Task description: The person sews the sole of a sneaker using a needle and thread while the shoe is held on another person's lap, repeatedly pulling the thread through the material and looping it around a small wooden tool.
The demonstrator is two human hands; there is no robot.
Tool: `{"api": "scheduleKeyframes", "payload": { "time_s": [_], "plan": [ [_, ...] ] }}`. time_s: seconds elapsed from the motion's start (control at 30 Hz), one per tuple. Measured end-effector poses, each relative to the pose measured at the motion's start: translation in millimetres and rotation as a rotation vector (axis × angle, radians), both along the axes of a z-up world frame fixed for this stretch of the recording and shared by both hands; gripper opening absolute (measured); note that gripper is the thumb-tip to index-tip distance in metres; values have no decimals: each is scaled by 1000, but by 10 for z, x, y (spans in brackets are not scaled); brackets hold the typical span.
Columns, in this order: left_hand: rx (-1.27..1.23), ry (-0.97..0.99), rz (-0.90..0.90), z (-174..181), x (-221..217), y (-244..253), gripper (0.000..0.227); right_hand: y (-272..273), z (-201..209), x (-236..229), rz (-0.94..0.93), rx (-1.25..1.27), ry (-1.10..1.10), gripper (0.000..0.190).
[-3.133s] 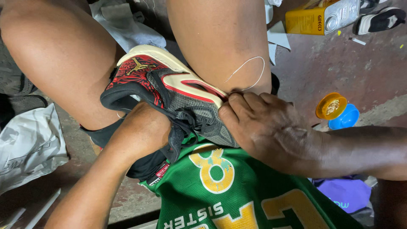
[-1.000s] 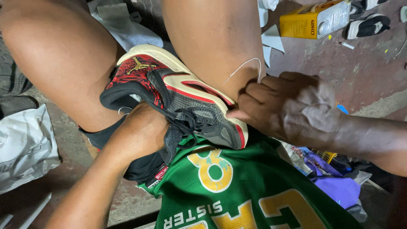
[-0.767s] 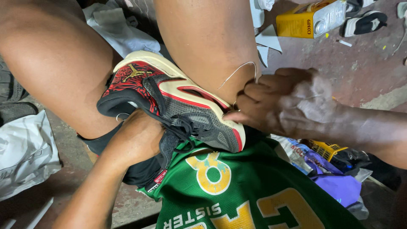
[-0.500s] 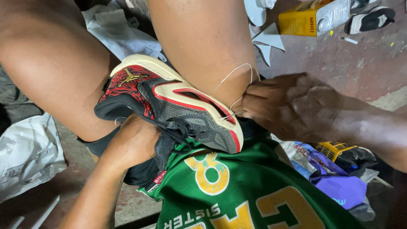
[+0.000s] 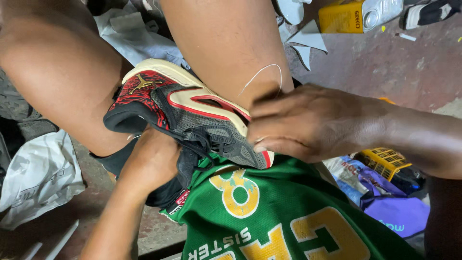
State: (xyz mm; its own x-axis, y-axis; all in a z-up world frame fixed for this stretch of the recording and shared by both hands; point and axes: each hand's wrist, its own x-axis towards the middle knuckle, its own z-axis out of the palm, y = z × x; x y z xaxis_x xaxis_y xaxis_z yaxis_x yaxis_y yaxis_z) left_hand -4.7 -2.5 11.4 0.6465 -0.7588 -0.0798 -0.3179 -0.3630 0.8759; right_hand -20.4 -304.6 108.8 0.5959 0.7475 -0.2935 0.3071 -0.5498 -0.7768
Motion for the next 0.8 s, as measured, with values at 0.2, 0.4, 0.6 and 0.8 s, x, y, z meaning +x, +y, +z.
{"api": "scheduleKeyframes", "payload": {
  "time_s": [0.2, 0.4, 0.6, 0.8],
  "plan": [
    [165, 0, 108, 177, -47, -22, 39, 176, -70, -105, -221, -200, -58, 47],
    [226, -95, 185, 140, -153, -55, 30, 207, -114, -257, -316, -185, -116, 46],
    [164, 124, 281, 39, -172, -44, 20, 175, 0, -263, -304, -171, -36, 38],
    [195, 231, 141, -25, -88, 86, 28, 160, -1, -350, -228, -191, -254, 54]
  ]
}}
